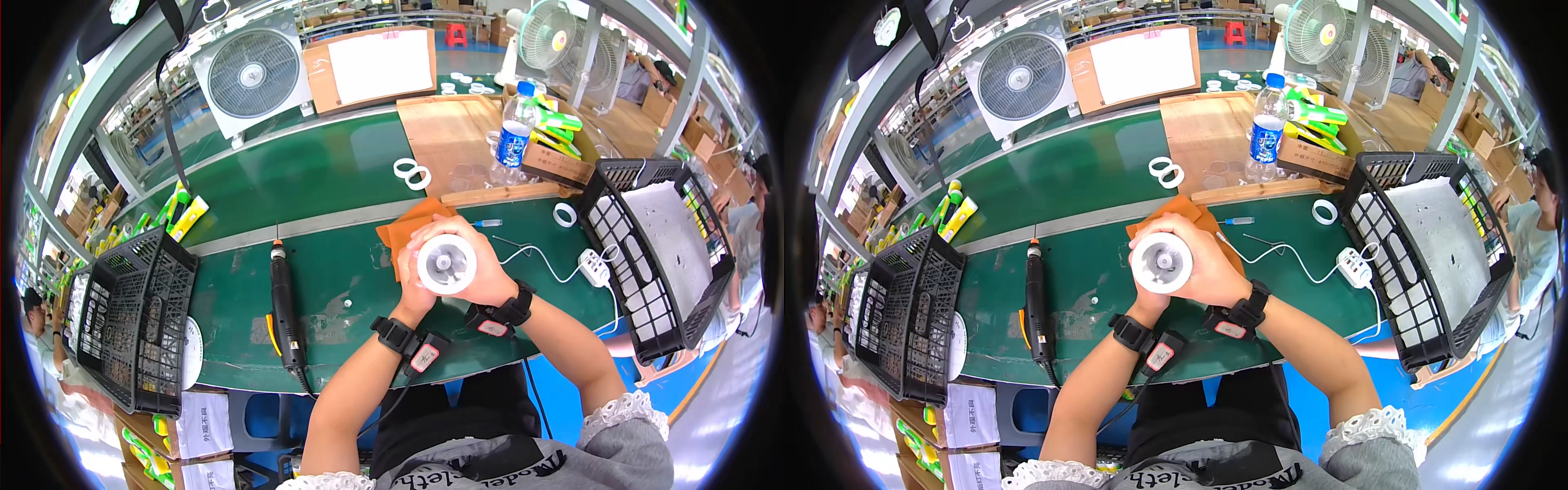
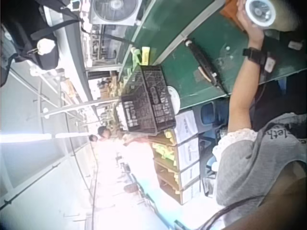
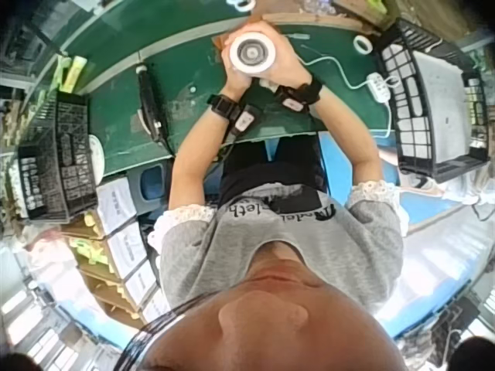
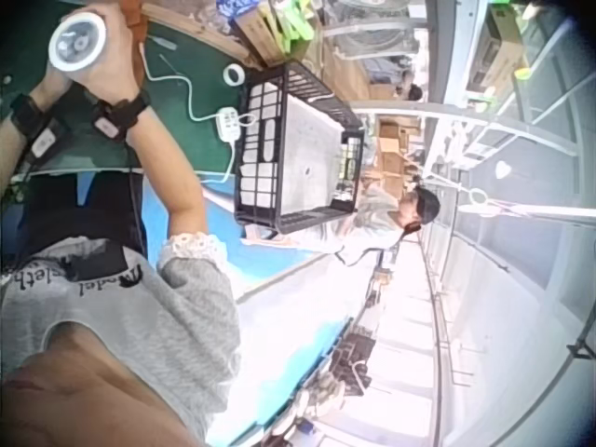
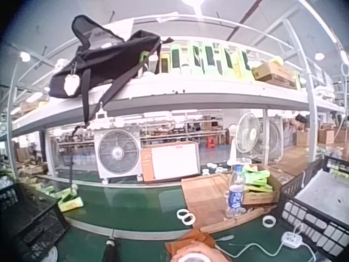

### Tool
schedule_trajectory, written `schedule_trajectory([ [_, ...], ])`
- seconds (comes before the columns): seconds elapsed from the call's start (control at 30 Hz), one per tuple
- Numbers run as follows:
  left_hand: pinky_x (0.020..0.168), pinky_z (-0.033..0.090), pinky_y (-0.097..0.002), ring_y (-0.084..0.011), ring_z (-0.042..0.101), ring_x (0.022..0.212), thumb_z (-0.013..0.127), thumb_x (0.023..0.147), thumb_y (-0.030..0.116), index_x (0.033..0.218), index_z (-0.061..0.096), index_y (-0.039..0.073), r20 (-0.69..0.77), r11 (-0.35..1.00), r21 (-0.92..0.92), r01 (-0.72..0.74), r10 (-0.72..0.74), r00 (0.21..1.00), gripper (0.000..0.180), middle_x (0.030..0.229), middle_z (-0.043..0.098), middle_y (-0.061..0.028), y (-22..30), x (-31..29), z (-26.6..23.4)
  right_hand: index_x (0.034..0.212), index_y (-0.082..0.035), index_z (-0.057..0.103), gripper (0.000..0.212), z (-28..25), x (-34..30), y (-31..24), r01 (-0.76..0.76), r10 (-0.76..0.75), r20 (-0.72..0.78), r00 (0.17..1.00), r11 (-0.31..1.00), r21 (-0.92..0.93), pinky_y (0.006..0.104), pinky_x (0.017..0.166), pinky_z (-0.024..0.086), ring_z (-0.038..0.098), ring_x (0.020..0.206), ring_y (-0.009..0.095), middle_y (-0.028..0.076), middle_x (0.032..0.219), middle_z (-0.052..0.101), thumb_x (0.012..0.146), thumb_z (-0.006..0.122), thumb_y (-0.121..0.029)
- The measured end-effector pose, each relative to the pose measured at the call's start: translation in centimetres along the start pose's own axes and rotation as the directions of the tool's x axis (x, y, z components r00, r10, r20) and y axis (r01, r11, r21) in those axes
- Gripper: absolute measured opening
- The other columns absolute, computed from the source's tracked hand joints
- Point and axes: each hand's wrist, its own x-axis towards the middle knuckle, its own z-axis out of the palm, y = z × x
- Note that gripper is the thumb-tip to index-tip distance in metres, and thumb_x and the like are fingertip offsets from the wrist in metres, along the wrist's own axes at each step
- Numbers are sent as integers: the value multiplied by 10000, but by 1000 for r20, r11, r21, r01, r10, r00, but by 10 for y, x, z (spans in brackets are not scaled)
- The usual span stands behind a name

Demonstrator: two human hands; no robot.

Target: Assemble handheld flashlights by fitting bodies, lenses, and internal components.

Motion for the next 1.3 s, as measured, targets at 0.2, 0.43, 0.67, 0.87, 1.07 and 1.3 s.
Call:
schedule_trajectory([
  [0.2, 901, 373, -316, -181, 496, 1028, 412, 916, 288, 1197, 397, -1, -94, 963, 73, 259, -252, 963, 403, 1104, 515, -110, 10, 9, 33, 1232, -24, 362, 492, -7, 15, 8, -451, 530, -349, 773, 846, 286, 293, 899, 376, 486, 1023, 149, 79, 1150, 495, 808, 581, -143],
  [0.43, 741, 460, -295, -156, 559, 841, 417, 895, 267, 1030, 481, 47, -56, 743, -278, 609, -646, 761, 266, 938, 548, -70, 2, 11, 14, 1348, -15, 258, 535, -27, -10, 35, -663, 692, 42, 721, 671, 332, 295, 952, 345, 422, 1147, 162, 94, 1277, 414, 876, 477, -137],
  [0.67, 712, 479, -300, -156, 567, 823, 423, 907, 254, 1075, 434, 41, -193, 801, -169, 574, -598, 778, 272, 918, 540, -69, -4, 13, 15, 1389, -84, 180, 829, -20, -28, 58, -535, 554, 25, 832, 790, 299, 301, 872, 415, 505, 1020, 162, 107, 1207, 471, 730, 681, -43],
  [0.87, 613, 490, -288, -151, 573, 740, 416, 914, 329, 1063, 444, 46, -164, 762, -259, 594, -640, 750, 321, 877, 533, -52, -7, 13, 14, 1371, -91, 207, 838, -20, -31, 62, -531, 562, 15, 827, 771, 350, 295, 865, 412, 497, 1008, 160, 85, 1092, 496, 708, 720, -81],
  [1.07, 582, 483, -302, -147, 564, 702, 434, 892, 416, 1045, 468, 65, -149, 684, -398, 612, -706, 692, 384, 846, 535, -45, -15, 11, 8, 1358, -93, 224, 836, -17, -32, 59, -546, 575, 0, 818, 776, 317, 296, 853, 417, 496, 985, 157, 75, 1085, 478, 696, 733, -91],
  [1.3, 592, 477, -305, -150, 557, 698, 442, 887, 428, 1039, 473, 75, -148, 667, -396, 631, -725, 673, 386, 843, 539, -44, -16, 10, 7, 1356, -90, 219, 860, -16, -33, 61, -553, 580, 11, 814, 770, 320, 306, 859, 414, 493, 982, 160, 83, 1102, 461, 677, 746, -84],
])
